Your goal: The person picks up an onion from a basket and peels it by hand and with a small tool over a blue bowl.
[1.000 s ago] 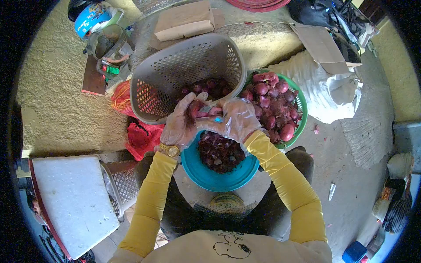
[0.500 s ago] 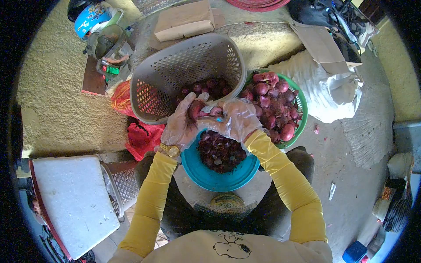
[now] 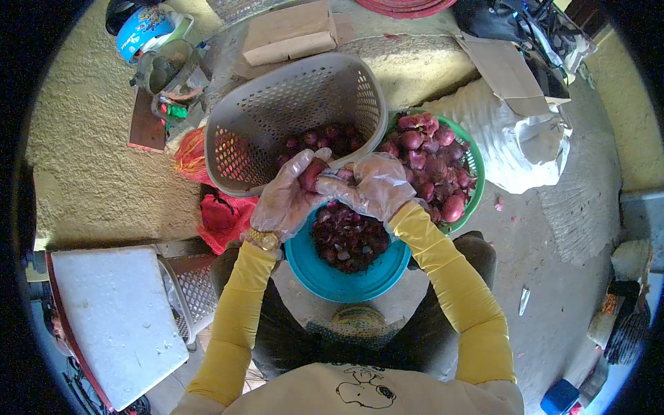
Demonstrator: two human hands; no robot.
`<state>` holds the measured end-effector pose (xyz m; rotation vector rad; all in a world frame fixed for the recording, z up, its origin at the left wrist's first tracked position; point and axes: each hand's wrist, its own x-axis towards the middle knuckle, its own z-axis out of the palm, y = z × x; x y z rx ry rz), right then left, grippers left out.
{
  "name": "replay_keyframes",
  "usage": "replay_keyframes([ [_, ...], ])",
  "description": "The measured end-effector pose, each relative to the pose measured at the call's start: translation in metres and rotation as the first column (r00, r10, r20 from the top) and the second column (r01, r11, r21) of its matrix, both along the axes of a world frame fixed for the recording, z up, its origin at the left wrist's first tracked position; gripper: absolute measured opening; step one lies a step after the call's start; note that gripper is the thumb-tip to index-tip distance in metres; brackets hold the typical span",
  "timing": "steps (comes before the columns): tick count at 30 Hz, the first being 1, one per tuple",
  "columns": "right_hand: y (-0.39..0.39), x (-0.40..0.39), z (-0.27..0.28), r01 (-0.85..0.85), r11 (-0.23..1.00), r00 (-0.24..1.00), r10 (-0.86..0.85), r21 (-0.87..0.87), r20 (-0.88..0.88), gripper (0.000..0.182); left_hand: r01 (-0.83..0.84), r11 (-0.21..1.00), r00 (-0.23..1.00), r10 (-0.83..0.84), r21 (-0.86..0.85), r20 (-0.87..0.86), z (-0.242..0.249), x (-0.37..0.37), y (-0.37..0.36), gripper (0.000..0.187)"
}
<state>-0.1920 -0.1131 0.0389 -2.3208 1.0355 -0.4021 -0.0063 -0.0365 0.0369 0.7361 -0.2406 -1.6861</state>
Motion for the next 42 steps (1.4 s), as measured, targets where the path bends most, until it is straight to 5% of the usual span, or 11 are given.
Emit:
replay_keyframes([
  [6, -0.003, -0.002, -0.007, -0.08, 0.991, 0.995, 0.073, -0.103, -0.071, 0.07, 0.011, 1.0, 0.999, -0.011, -0.012, -0.048, -0.02, 0.004, 0.001, 0.03],
  [8, -0.003, 0.0, -0.007, -0.142, 0.988, 0.969, 0.125, -0.067, -0.214, 0.068, -0.01, 1.0, 1.0, 0.01, 0.017, 0.026, -0.022, 0.004, 0.001, 0.028],
  [12, 0.0, 0.0, 0.004, -0.236, 0.97, 0.965, 0.227, -0.058, -0.127, 0.067, 0.024, 1.0, 1.0, -0.024, 0.005, 0.014, -0.027, 0.006, 0.001, 0.027],
  [14, 0.001, 0.001, 0.006, -0.285, 0.957, 0.922, 0.289, 0.054, -0.259, 0.063, -0.019, 1.0, 0.996, 0.017, 0.025, 0.084, -0.023, 0.004, 0.001, 0.03],
  [24, 0.006, 0.003, 0.0, -0.408, 0.913, 0.885, 0.402, 0.023, -0.237, 0.061, 0.046, 0.999, 0.996, -0.047, 0.026, 0.075, -0.026, 0.007, 0.002, 0.037],
  [26, 0.004, 0.005, -0.006, -0.431, 0.902, 0.819, 0.408, 0.038, -0.402, 0.065, -0.001, 0.999, 0.988, -0.005, 0.042, 0.154, -0.028, 0.006, 0.001, 0.052],
  [27, 0.005, 0.004, -0.01, -0.431, 0.902, 0.819, 0.408, 0.038, -0.403, 0.065, -0.002, 0.999, 0.988, -0.005, 0.041, 0.154, -0.024, 0.006, 0.003, 0.052],
  [29, 0.009, 0.001, -0.017, -0.434, 0.897, 0.899, 0.424, -0.086, -0.112, 0.073, -0.026, 0.997, 0.989, 0.016, 0.07, 0.15, -0.011, 0.008, 0.007, 0.055],
  [35, 0.02, -0.001, -0.032, -0.521, 0.844, 0.851, 0.501, -0.13, -0.156, 0.076, -0.119, 0.992, 0.99, 0.115, 0.049, 0.087, -0.013, 0.019, 0.002, 0.054],
  [42, 0.025, 0.006, -0.023, -0.432, 0.9, 0.786, 0.41, 0.062, -0.462, 0.071, -0.13, 0.991, 0.978, 0.127, 0.009, 0.163, -0.01, 0.023, 0.003, 0.045],
])
